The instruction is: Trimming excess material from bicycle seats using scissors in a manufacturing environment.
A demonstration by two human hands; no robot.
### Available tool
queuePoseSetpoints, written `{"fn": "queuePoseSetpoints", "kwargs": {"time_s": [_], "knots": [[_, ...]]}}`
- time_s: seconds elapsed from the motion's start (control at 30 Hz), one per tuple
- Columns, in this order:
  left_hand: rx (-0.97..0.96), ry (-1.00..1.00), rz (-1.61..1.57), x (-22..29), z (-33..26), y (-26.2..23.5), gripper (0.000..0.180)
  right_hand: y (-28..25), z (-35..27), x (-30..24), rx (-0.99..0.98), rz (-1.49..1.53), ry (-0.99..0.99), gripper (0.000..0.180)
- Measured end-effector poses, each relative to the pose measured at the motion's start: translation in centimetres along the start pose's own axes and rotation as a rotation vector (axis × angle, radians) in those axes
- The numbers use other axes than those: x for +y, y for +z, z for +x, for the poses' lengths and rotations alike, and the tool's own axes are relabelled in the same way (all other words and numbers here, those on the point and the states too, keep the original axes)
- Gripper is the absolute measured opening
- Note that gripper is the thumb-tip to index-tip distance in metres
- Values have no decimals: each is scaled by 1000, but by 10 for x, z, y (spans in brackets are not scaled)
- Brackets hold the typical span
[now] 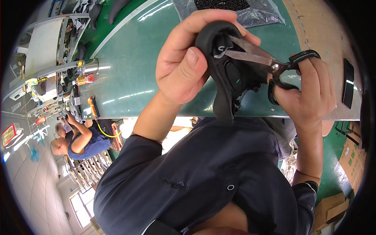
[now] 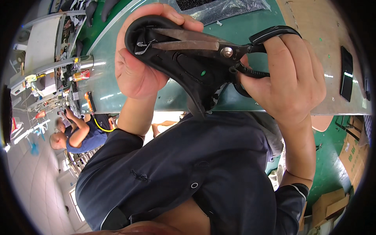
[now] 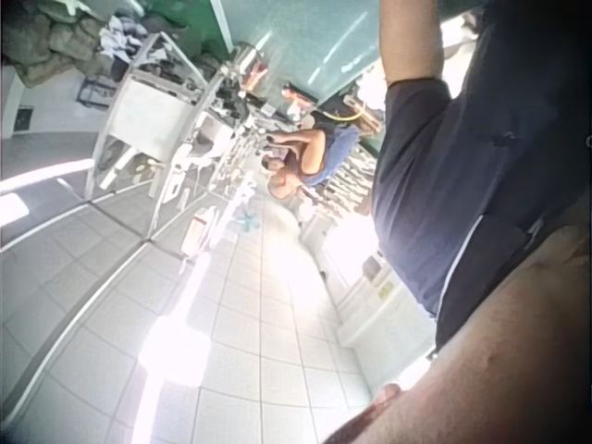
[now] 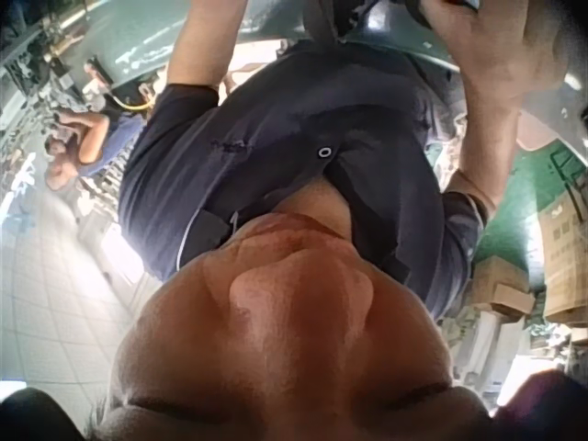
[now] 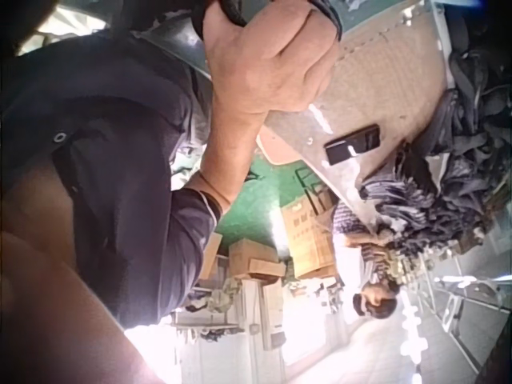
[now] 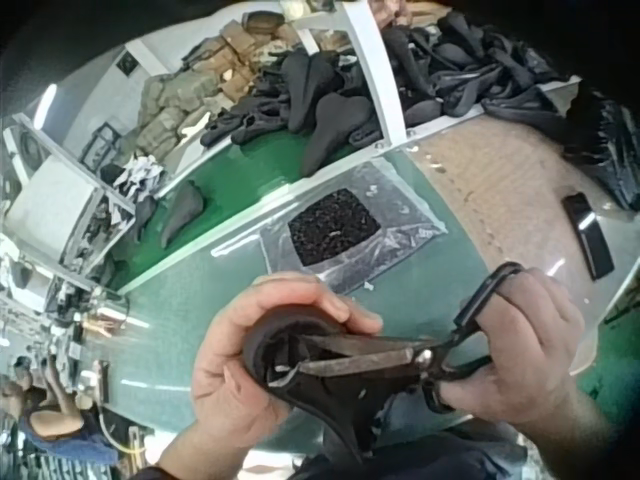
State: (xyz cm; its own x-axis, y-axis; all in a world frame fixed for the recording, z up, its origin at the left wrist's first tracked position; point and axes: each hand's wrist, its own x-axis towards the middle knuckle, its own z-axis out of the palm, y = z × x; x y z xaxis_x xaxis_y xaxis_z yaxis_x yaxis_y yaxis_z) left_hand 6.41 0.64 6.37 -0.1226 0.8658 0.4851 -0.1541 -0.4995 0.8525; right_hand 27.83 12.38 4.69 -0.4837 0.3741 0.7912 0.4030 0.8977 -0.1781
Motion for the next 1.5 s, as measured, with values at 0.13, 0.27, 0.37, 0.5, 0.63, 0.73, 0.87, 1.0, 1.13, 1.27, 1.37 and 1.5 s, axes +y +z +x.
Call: {"fn": "queuePoseSetpoints", "kwargs": {"time_s": [0.13,0.27,0.37,0.5,0.63,0.73,0.87,1.0,1.13,1.27,1.37,1.5], "knots": [[-4,1,107,5,3,2,69,-6,3,4,-36,92,-7,42],[64,-94,230,13,5,7,84,-15,8,1,-104,205,18,44],[71,-97,252,11,6,9,84,-14,6,-5,-132,289,89,42],[103,-59,281,10,3,14,81,-17,-2,-10,-215,360,167,40],[83,8,301,11,2,15,77,-16,-6,-16,-166,392,217,39],[90,49,349,12,3,13,75,-14,-7,-19,-123,393,236,40],[59,66,385,11,2,15,75,-11,-8,-22,-106,373,232,42],[86,42,351,12,2,20,76,-10,-10,-24,-96,386,245,43],[88,27,372,12,2,18,78,-11,-14,-24,-145,469,230,42],[42,2,394,16,4,13,79,-13,-7,-23,-122,414,205,42],[70,9,374,15,4,14,80,-13,-4,-25,-122,383,210,36],[37,5,402,16,4,7,78,-8,-8,-26,-108,421,210,33]]}}
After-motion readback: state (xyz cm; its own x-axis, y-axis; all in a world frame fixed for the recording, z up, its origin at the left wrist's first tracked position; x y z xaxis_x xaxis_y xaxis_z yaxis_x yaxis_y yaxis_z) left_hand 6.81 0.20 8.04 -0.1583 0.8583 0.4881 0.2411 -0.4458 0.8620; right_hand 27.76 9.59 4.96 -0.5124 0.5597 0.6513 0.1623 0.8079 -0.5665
